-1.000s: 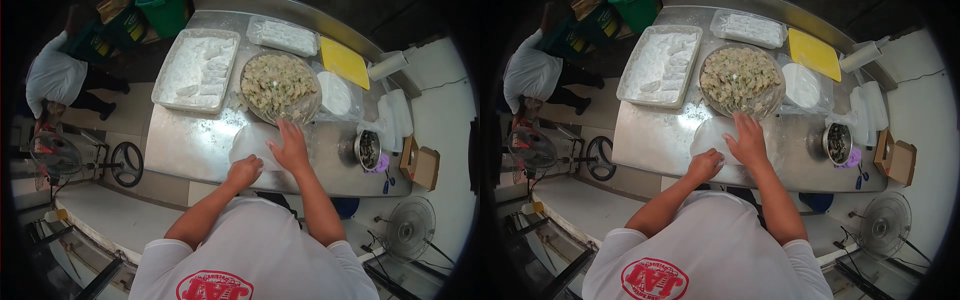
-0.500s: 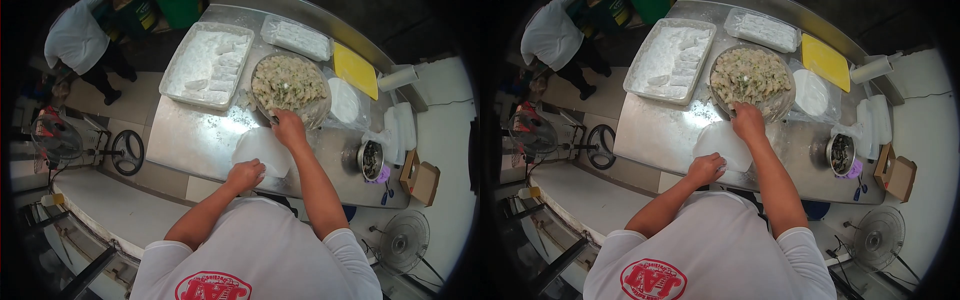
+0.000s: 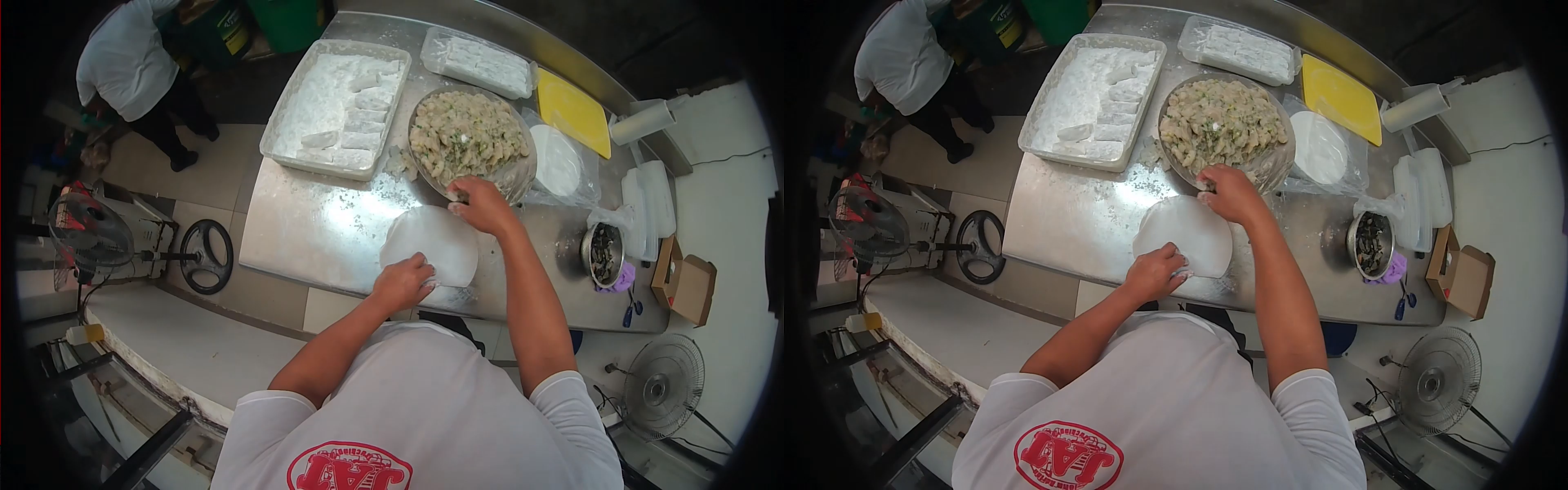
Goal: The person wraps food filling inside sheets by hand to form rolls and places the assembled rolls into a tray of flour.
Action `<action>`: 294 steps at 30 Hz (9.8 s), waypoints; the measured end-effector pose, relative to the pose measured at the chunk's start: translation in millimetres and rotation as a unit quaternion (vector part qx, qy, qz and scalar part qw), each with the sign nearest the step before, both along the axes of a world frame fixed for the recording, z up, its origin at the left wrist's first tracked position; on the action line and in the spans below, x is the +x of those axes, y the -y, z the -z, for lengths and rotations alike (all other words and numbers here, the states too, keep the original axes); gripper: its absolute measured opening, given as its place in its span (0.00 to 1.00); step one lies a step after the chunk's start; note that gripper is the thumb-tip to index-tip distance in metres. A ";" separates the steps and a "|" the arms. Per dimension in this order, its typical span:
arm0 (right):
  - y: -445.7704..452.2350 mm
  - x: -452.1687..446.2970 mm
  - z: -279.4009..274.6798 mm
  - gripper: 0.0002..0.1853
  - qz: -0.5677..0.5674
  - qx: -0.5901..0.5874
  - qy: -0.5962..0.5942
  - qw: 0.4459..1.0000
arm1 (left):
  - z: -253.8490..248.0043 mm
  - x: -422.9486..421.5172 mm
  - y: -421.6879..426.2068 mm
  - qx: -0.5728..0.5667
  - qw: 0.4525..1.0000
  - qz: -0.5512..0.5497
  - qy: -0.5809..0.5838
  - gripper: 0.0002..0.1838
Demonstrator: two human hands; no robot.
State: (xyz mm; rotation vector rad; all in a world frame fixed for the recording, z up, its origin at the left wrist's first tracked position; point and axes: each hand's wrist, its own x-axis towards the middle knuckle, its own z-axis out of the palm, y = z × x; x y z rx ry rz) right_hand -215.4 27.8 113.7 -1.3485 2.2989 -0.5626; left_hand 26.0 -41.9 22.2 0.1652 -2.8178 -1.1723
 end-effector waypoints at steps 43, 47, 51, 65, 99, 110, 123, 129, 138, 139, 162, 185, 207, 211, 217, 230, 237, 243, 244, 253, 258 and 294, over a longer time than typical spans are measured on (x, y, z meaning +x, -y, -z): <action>-77.9 93.7 41.2 0.23 0.048 -0.159 0.012 0.986 | -1.3 -0.6 26.5 0.136 0.991 0.009 -0.006 0.16; -37.6 31.7 11.4 0.34 0.057 -0.070 -0.178 0.980 | -1.2 -2.2 26.9 0.147 0.988 -0.003 -0.054 0.27; -10.8 -3.4 31.9 0.30 0.019 0.071 -0.262 0.962 | -4.9 -2.0 29.2 0.145 0.988 0.010 -0.041 0.31; -50.1 30.8 -4.9 0.20 -0.001 -0.076 -0.072 0.994 | 0.4 -1.1 29.5 0.140 0.990 0.020 -0.012 0.32; -278.2 -56.7 -6.5 0.08 0.423 -0.072 -0.198 0.881 | -6.8 -8.0 37.9 0.140 0.989 0.036 0.012 0.28; -365.5 -127.1 26.8 0.25 0.301 0.223 -0.197 0.906 | -8.5 -11.7 35.4 0.178 0.983 -0.026 0.027 0.28; -388.9 -142.5 50.2 0.14 0.398 0.085 0.093 0.909 | -8.0 -12.1 35.9 0.188 0.979 -0.041 0.061 0.27; -371.4 -133.3 39.1 0.10 0.447 0.041 0.119 0.886 | -7.7 -11.3 35.9 0.207 0.975 -0.043 0.072 0.26; -335.2 -98.3 -8.5 0.08 0.517 -0.162 0.040 0.839 | -8.3 -13.7 36.3 0.191 0.980 -0.019 0.053 0.28; -316.3 -82.7 -11.0 0.10 0.513 -0.252 0.127 0.811 | -11.5 -12.1 36.6 0.185 0.981 -0.003 0.059 0.29; -89.2 125.8 99.1 0.15 0.002 -0.224 0.009 0.975 | 3.9 -5.1 32.4 0.068 0.996 0.060 0.003 0.19; -83.8 116.3 78.0 0.20 -0.003 -0.156 0.003 0.988 | -6.0 7.8 20.9 0.400 0.899 -0.180 0.015 0.16; -109.0 125.0 67.9 0.12 0.274 -0.066 0.147 0.948 | 6.3 -7.3 14.4 0.096 0.995 -0.008 0.019 0.25; -110.5 125.3 69.4 0.22 0.281 -0.065 0.034 0.957 | -6.8 -8.2 17.9 0.114 0.988 -0.097 0.043 0.25; -108.3 124.1 71.9 0.12 0.245 -0.002 0.011 0.970 | -9.5 -9.4 19.8 0.114 0.988 -0.068 0.085 0.24; -75.3 141.8 53.3 0.08 0.114 -0.218 0.115 0.963 | -15.0 -38.2 33.1 0.355 0.910 -0.112 0.183 0.17; -88.1 124.3 56.6 0.09 0.129 -0.221 0.058 0.965 | 14.4 -33.2 42.8 0.233 0.967 -0.077 0.071 0.15; -89.0 119.7 76.4 0.10 -0.064 -0.213 -0.035 0.974 | 16.3 -33.7 41.7 0.286 0.949 -0.087 0.099 0.23; -88.5 119.5 76.9 0.10 -0.069 -0.219 -0.039 0.973 | 13.3 -32.4 42.4 0.277 0.952 -0.086 0.094 0.24; -85.5 121.1 80.2 0.11 -0.079 -0.243 -0.053 0.965 | -4.3 -27.9 35.4 0.248 0.957 -0.136 0.071 0.29; -84.8 118.2 85.7 0.12 -0.083 -0.221 -0.026 0.971 | 10.8 -3.6 32.7 0.102 0.982 -0.151 -0.041 0.25; -47.4 102.4 68.9 0.13 -0.059 -0.176 0.001 0.983 | 5.2 -4.6 42.3 0.048 0.998 -0.026 -0.028 0.12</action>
